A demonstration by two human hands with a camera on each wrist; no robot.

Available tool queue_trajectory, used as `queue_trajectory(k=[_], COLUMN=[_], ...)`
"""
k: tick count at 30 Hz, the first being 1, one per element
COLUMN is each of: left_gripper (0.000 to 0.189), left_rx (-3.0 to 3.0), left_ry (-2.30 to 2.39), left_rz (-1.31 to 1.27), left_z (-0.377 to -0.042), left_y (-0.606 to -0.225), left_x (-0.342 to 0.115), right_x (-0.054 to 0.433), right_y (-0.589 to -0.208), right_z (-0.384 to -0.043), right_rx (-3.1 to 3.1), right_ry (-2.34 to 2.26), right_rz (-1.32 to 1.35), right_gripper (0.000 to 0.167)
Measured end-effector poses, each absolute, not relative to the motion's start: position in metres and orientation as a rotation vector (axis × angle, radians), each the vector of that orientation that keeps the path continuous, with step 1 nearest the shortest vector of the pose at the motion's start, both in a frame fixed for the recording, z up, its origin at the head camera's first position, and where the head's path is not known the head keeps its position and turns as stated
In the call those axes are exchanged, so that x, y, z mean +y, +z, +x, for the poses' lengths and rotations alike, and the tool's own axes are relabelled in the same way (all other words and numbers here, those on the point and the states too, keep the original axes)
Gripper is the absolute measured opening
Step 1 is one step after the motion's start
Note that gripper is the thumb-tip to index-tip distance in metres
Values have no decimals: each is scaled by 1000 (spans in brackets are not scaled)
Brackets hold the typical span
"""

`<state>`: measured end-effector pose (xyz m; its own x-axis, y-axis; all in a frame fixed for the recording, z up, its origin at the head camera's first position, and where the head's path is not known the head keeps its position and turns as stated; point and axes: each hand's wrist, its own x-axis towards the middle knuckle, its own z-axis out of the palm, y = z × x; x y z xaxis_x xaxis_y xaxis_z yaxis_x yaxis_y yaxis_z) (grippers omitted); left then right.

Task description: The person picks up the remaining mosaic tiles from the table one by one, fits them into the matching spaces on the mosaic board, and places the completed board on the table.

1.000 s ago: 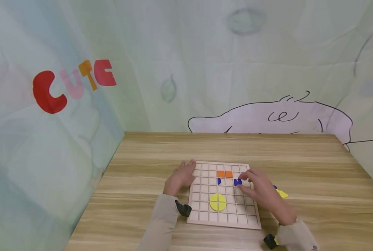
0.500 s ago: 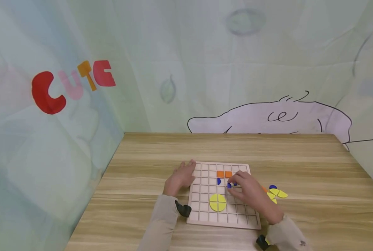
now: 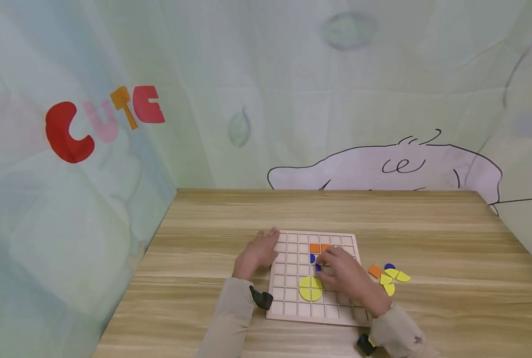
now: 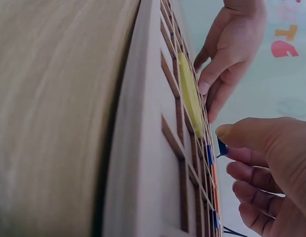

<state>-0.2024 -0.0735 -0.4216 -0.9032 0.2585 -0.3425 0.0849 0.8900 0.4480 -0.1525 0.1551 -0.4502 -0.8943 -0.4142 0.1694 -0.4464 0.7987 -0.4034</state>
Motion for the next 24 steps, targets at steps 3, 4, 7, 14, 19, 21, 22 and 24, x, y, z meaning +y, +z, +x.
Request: queue_trajectory(k=[3,4,7,14,19,21,22,24], left_gripper=[58,58,58,58,58,58,58,58], left_rx=[2662,2662,2663,2665,2666,2664,2664,2665], left_ry=[606,606,603,591,588,589,591,590], left_rz=[251,249,249,258,261,256,253,249], left_z=[-202,-202,-202,-202,-202,-202,-202,-202], left_y=[-421,-421,-421,-421,-421,-422,-422,-422], left_x=[-73,-73,-73,-73,-73,-73,-73,-73], right_x=[153,153,152,149,148,147,147,147], right_y=[-451,-451,-451,-453,-454,-454,-455,-455], right_z=[-153,-153,-154,-156,-157,-157,-157,-158], right_rx=[-2924,-2924,-2928,-2934,-2931,-2925,-2921,-2914], right_ry=[675,672,657,619,610,603,600,598], right_rz=[711,717,720,735,750,755,761,770], right_gripper=[21,21,22,23,22,22,22,22])
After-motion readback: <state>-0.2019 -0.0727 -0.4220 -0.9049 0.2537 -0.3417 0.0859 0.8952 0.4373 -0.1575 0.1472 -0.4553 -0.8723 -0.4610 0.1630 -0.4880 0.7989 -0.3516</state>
